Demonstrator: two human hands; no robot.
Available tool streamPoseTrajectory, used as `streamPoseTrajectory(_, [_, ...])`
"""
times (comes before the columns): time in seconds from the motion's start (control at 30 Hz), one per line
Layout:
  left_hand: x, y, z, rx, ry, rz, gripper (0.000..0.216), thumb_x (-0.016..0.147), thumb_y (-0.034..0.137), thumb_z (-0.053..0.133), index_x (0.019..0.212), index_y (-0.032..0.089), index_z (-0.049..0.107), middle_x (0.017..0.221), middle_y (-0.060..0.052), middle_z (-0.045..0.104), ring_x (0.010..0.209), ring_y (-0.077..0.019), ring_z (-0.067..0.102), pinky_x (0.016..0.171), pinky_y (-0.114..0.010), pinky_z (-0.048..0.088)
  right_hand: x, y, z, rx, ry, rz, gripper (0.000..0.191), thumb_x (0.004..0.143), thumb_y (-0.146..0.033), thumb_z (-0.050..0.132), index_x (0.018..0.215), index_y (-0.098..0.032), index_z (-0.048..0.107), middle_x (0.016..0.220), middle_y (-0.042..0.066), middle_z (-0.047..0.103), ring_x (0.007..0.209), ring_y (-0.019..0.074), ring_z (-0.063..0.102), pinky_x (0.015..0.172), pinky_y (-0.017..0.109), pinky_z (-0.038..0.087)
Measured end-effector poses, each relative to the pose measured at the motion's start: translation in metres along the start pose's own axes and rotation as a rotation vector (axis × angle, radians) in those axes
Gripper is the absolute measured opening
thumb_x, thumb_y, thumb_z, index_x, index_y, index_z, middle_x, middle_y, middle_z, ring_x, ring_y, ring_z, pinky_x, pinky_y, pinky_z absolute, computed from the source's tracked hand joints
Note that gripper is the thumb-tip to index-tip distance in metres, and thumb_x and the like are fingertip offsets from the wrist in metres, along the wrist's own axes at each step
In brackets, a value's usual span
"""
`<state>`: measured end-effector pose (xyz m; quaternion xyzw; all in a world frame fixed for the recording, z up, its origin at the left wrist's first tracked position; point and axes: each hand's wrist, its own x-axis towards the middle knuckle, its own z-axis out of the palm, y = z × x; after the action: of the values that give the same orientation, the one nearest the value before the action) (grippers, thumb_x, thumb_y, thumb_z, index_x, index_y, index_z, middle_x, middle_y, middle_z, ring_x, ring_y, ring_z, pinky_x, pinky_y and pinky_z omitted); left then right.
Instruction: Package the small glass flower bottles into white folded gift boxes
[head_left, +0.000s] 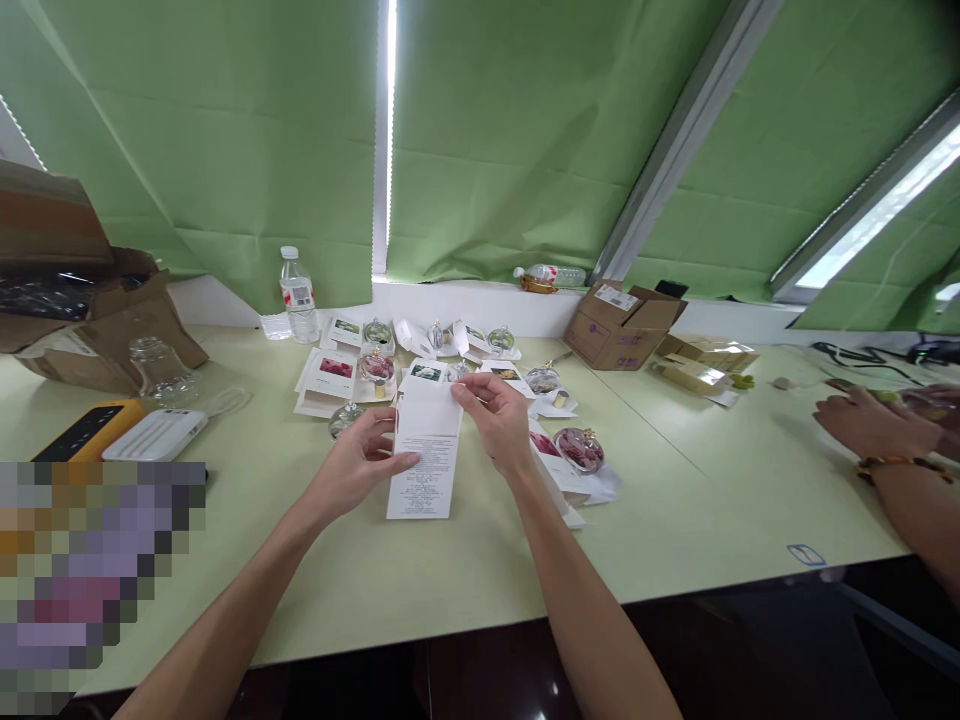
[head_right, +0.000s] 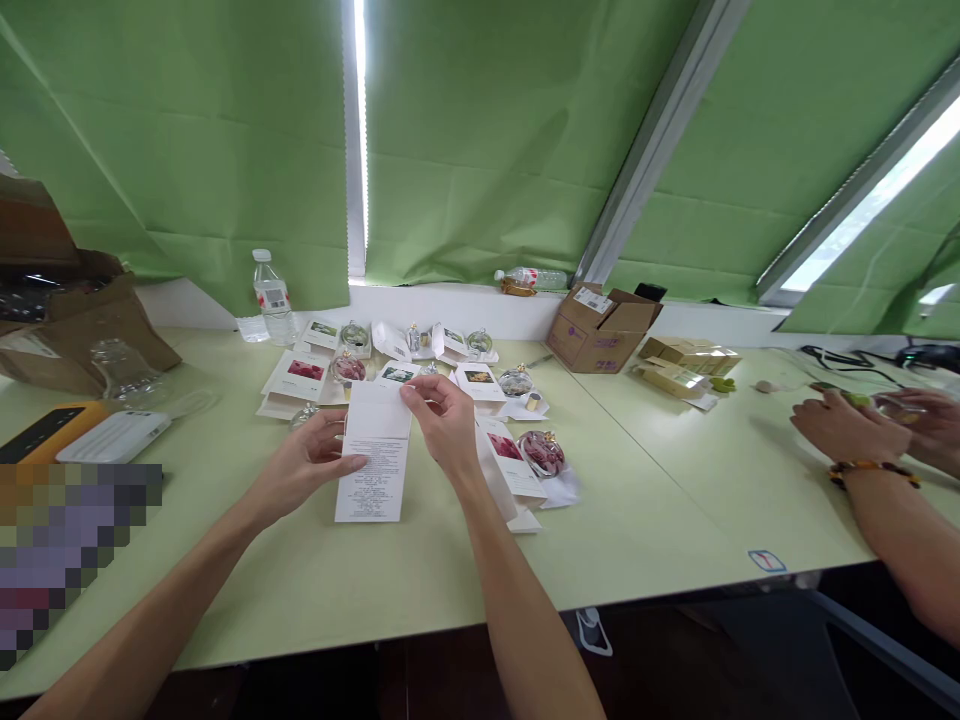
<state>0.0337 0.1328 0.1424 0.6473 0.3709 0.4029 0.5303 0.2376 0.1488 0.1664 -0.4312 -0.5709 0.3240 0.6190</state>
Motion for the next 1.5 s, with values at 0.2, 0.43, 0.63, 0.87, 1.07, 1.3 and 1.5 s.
streamPoseTrajectory(0.2, [-0.0001,-0.0006,-0.0003,-0.004,0.008,0.006,0.054,0.076,0.04,0.074,0.121,0.024,0.049,0.116,-0.009,0.068,0.095,-0.0271,0.069,0.082,-0.043,0.055,-0.0002,0.0001,0.0001,-0.011,0.007,-0.016,0.023,0.078,-0.043,0.069,0.085,-0.021,0.068,0.081,0.004,0.069,0.073,0.0183,0.063,0.065,0.029,0.05])
streamPoseTrajectory(0.43, [0.0,-0.0003,0.0,-0.003,0.006,0.004,0.054,0.076,0.04,0.073,0.121,0.023,0.049,0.114,-0.009,0.069,0.096,-0.0275,0.069,0.083,-0.045,0.055,-0.002,-0.0001,0.0001,-0.018,-0.014,-0.009,0.023,0.079,-0.043,0.068,0.083,-0.02,0.067,0.079,0.004,0.07,0.071,0.0182,0.063,0.064,0.029,0.049])
streamPoseTrajectory(0.63, [-0.0003,-0.0002,0.0004,-0.017,0.006,0.002,0.053,0.077,0.04,0.073,0.121,0.023,0.049,0.117,-0.01,0.068,0.097,-0.027,0.069,0.084,-0.044,0.055,-0.0025,-0.0013,0.0004,-0.026,-0.023,0.006,0.025,0.079,-0.045,0.068,0.083,-0.02,0.068,0.077,0.004,0.07,0.071,0.0185,0.063,0.063,0.029,0.049])
streamPoseTrajectory(0.87, [0.0001,-0.0014,0.0005,-0.02,0.008,0.005,0.054,0.076,0.041,0.074,0.121,0.023,0.05,0.115,-0.01,0.068,0.098,-0.0284,0.068,0.084,-0.046,0.054,-0.0032,-0.0015,0.0002,-0.021,-0.047,0.01,0.027,0.078,-0.046,0.068,0.082,-0.02,0.068,0.076,0.005,0.071,0.07,0.019,0.064,0.062,0.029,0.049])
streamPoseTrajectory(1.07, [0.0001,-0.0008,0.0004,-0.032,0.01,0.0,0.054,0.076,0.04,0.074,0.121,0.023,0.049,0.115,-0.01,0.069,0.095,-0.0275,0.069,0.084,-0.045,0.054,-0.0024,0.0004,0.0001,-0.029,-0.059,-0.003,0.025,0.079,-0.045,0.068,0.081,-0.02,0.069,0.074,0.004,0.069,0.069,0.0183,0.062,0.06,0.029,0.047])
streamPoseTrajectory(1.3, [0.0003,-0.0006,-0.0001,-0.027,0.011,-0.002,0.052,0.078,0.039,0.073,0.121,0.023,0.048,0.119,-0.01,0.067,0.099,-0.0273,0.068,0.085,-0.045,0.054,-0.0033,0.0005,0.0006,-0.067,-0.062,-0.037,0.022,0.08,-0.042,0.067,0.08,-0.02,0.068,0.077,0.004,0.068,0.072,0.0184,0.062,0.065,0.03,0.049])
streamPoseTrajectory(1.5, [-0.0001,-0.0004,-0.0007,-0.023,0.011,-0.002,0.052,0.078,0.039,0.072,0.121,0.023,0.048,0.12,-0.01,0.067,0.099,-0.0273,0.068,0.085,-0.045,0.054,-0.002,-0.0029,0.0001,-0.144,-0.037,-0.124,0.017,0.082,-0.036,0.066,0.077,-0.02,0.068,0.081,0.003,0.068,0.08,0.0188,0.063,0.077,0.032,0.049])
